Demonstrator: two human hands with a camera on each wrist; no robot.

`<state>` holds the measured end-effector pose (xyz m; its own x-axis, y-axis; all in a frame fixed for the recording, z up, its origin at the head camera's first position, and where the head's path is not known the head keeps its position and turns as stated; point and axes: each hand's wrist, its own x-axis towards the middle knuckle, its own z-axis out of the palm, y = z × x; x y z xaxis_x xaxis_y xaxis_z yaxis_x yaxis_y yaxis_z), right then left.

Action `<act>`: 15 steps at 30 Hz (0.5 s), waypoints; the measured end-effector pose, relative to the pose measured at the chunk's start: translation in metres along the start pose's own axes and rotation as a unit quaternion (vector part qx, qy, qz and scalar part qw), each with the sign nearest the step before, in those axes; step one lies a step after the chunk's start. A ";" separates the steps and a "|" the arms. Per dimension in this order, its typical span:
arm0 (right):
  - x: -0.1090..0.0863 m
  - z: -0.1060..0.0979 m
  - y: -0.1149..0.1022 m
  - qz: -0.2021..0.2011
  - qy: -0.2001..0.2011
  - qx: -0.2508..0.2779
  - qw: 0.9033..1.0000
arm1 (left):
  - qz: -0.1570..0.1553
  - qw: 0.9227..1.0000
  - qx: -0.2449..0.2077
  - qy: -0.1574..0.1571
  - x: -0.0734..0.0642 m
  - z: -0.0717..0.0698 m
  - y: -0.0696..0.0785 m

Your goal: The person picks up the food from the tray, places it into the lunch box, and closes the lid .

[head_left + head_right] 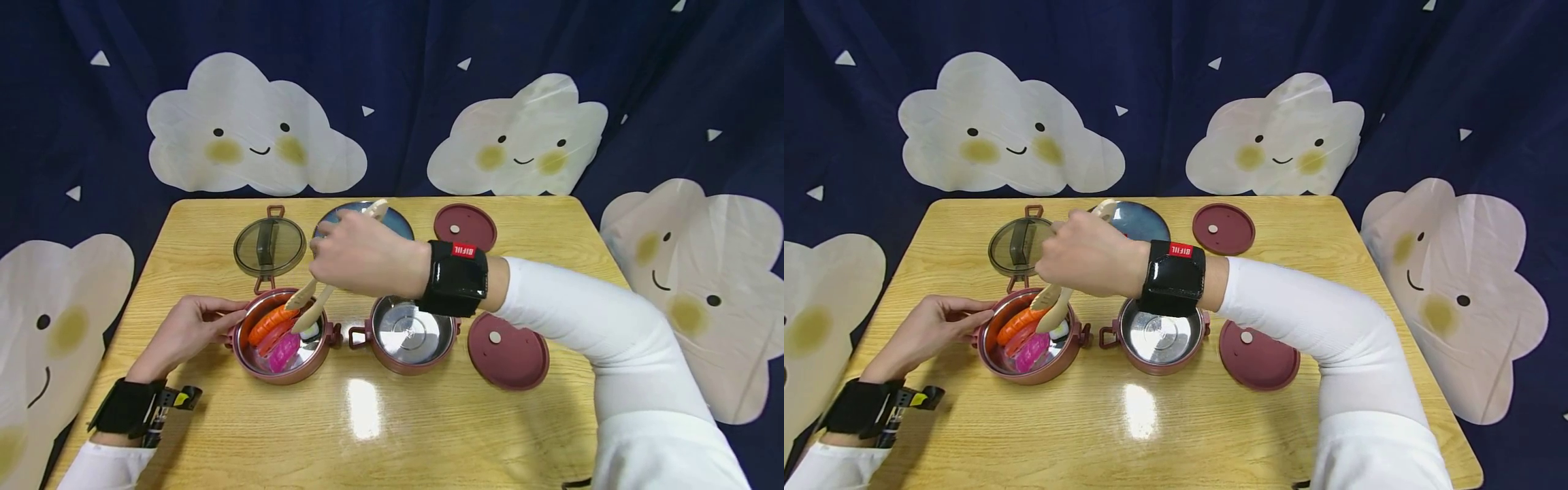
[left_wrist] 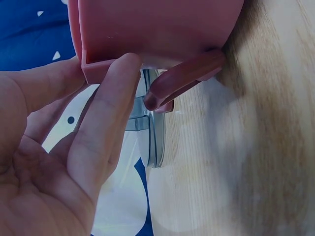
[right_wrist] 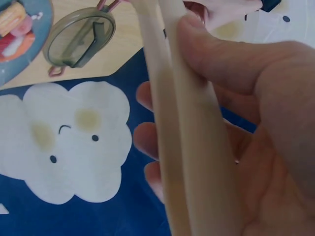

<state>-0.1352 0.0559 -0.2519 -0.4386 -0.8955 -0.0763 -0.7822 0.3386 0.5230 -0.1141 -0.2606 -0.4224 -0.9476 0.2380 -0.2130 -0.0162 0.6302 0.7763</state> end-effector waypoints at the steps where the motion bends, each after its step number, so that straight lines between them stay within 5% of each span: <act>1: -0.002 0.001 0.002 0.001 0.004 0.005 1.000 | -0.001 1.000 0.000 0.000 0.000 0.000 0.000; 8: -0.022 0.011 0.016 0.006 0.017 0.033 0.999 | -0.005 1.000 -0.003 0.000 0.000 0.001 0.000; 15: -0.047 0.021 0.032 0.020 0.075 0.073 0.994 | -0.002 1.000 0.002 0.005 0.000 0.001 0.001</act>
<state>-0.1489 0.1144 -0.2499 -0.4075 -0.9101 0.0750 -0.8265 0.4025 0.3937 -0.1134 -0.2593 -0.4223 -0.9506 0.2279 -0.2107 -0.0191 0.6347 0.7725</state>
